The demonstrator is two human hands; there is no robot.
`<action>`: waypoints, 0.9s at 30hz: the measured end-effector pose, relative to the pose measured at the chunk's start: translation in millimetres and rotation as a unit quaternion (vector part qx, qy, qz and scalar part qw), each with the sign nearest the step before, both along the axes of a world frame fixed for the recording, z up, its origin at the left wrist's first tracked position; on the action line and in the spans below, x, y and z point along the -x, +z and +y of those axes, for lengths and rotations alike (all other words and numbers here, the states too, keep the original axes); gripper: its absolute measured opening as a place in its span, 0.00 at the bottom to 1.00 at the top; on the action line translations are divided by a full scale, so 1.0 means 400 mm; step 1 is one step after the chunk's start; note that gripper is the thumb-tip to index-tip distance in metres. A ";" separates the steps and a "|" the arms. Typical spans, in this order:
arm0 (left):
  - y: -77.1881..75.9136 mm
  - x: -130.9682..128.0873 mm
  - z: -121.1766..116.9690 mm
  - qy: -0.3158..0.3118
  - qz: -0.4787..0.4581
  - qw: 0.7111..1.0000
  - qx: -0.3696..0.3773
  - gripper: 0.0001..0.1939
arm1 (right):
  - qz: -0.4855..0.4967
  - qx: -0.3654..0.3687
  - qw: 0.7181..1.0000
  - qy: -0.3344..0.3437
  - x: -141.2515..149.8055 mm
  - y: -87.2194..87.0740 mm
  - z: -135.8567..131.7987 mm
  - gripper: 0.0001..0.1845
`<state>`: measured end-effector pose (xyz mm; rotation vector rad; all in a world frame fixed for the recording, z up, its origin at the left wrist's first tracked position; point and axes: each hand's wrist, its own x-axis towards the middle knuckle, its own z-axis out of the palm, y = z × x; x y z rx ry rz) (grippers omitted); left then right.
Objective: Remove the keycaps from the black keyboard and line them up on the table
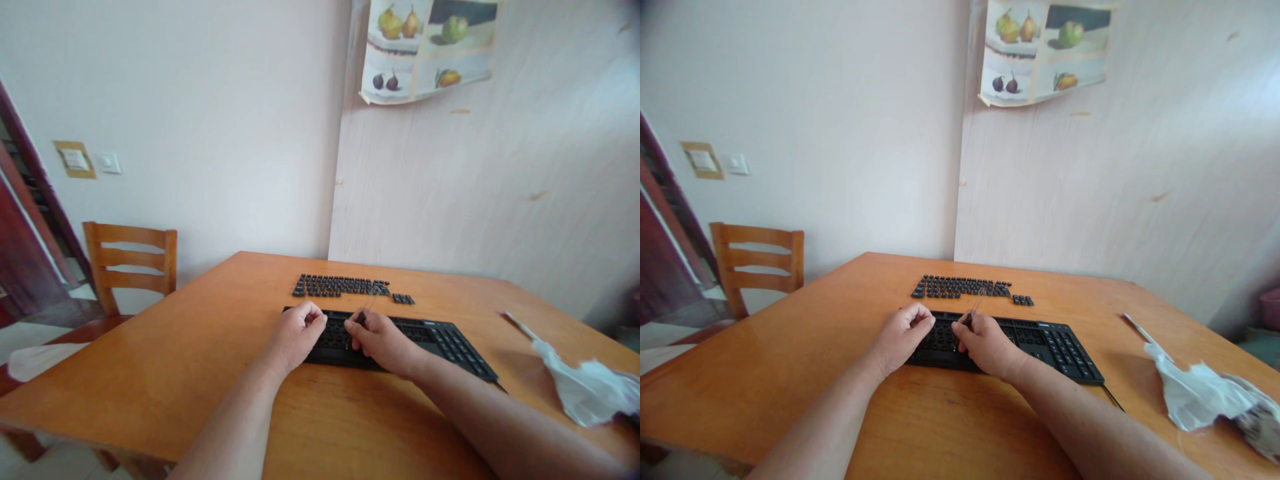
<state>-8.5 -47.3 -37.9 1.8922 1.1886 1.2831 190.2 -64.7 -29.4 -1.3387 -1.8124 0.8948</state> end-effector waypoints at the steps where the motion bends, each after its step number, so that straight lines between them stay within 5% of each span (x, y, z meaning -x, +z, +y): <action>1: 0.000 0.000 0.000 0.000 -0.001 1.000 0.004 0.08 | 0.009 0.004 1.000 -0.006 0.001 -0.002 0.000 0.13; 9: 0.008 0.000 -0.007 -0.002 0.016 1.000 0.012 0.08 | 0.046 -0.030 0.998 -0.038 0.009 -0.018 -0.001 0.13; 16: 0.004 0.001 -0.007 0.003 0.024 1.000 0.008 0.08 | 0.171 0.023 0.978 -0.116 -0.013 -0.017 0.013 0.17; 27: 0.021 -0.009 -0.018 -0.040 -0.049 0.998 0.018 0.07 | 0.165 -0.100 0.980 -0.036 0.029 0.003 -0.029 0.17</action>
